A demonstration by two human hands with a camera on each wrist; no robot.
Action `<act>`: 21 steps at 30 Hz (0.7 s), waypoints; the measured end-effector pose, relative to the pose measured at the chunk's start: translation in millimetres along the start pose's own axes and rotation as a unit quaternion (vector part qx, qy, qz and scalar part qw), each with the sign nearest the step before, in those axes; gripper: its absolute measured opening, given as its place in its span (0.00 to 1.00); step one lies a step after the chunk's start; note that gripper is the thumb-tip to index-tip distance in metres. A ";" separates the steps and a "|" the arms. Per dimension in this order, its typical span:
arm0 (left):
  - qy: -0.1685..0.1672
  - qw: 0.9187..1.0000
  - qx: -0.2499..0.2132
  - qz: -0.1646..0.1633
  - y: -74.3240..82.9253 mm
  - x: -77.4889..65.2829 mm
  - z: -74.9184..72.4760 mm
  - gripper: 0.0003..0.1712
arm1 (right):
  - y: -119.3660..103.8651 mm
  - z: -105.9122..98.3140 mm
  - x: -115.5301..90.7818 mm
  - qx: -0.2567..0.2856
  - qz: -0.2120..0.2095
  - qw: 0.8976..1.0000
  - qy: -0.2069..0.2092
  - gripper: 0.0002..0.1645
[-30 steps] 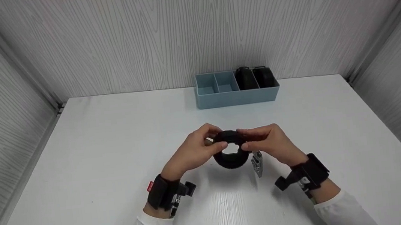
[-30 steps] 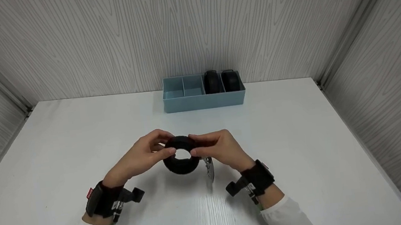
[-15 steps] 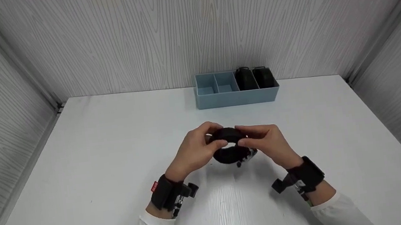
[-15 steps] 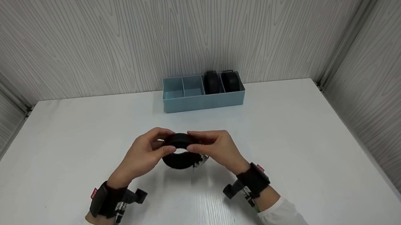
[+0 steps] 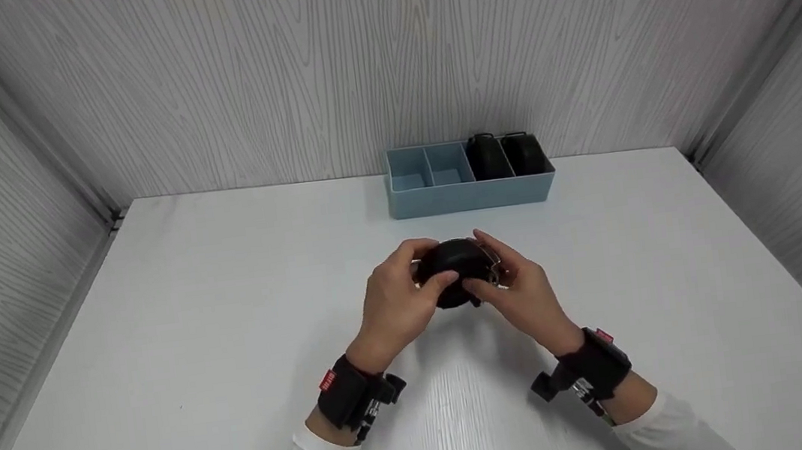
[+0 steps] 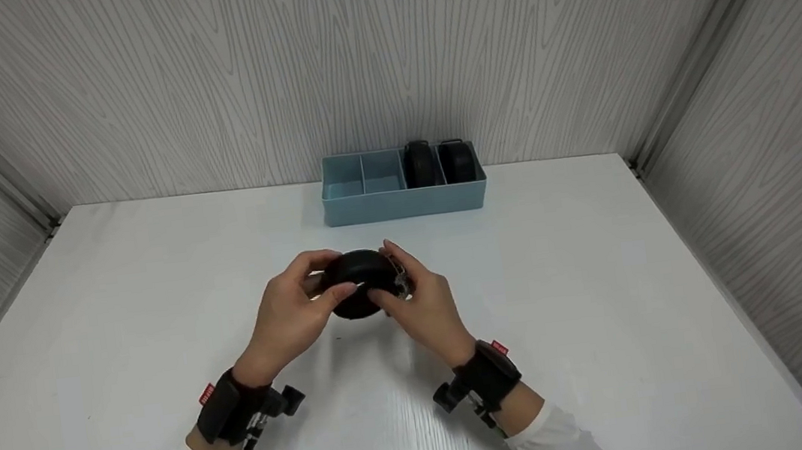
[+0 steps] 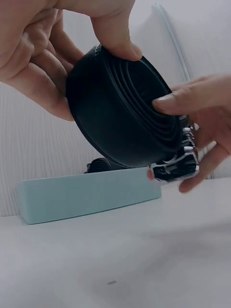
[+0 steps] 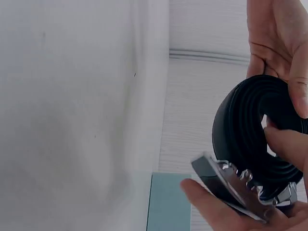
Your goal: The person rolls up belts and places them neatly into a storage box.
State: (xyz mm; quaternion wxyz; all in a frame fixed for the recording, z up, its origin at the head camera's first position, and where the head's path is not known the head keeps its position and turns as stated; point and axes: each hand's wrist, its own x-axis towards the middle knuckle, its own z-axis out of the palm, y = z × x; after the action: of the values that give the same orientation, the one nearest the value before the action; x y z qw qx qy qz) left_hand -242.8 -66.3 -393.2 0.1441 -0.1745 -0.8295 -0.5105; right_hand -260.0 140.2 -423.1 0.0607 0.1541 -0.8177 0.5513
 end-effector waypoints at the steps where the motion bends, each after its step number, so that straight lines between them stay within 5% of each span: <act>1: 0.003 1.000 0.007 0.004 0.4 -0.8 2.3 0.25 | 0.3 0.4 -0.1 0.010 0.004 1.000 0.007 0.41; 5: 0.001 1.000 0.014 0.020 2.3 -2.7 6.8 0.26 | 1.7 -0.2 0.6 0.070 0.005 0.997 0.017 0.38; 9: -0.030 0.999 -0.042 0.012 1.1 -0.5 2.6 0.24 | 3.9 -2.5 3.0 0.108 -0.024 0.994 0.017 0.39; 15: -0.061 0.991 -0.106 -0.051 -8.3 6.3 -9.3 0.17 | 4.0 -4.5 5.0 0.111 -0.128 0.985 0.027 0.39; 21: -0.167 0.971 -0.121 -0.121 -14.9 6.9 -7.5 0.20 | 0.9 -2.8 3.5 0.151 -0.221 0.963 -0.021 0.40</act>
State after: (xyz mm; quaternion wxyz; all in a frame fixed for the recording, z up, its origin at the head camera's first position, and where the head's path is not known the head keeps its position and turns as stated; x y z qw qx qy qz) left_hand -255.0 -78.2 -398.9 -0.0814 -0.1716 -0.7891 -0.5842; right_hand -263.9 142.5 -421.8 0.1403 0.3498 -0.6718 0.6377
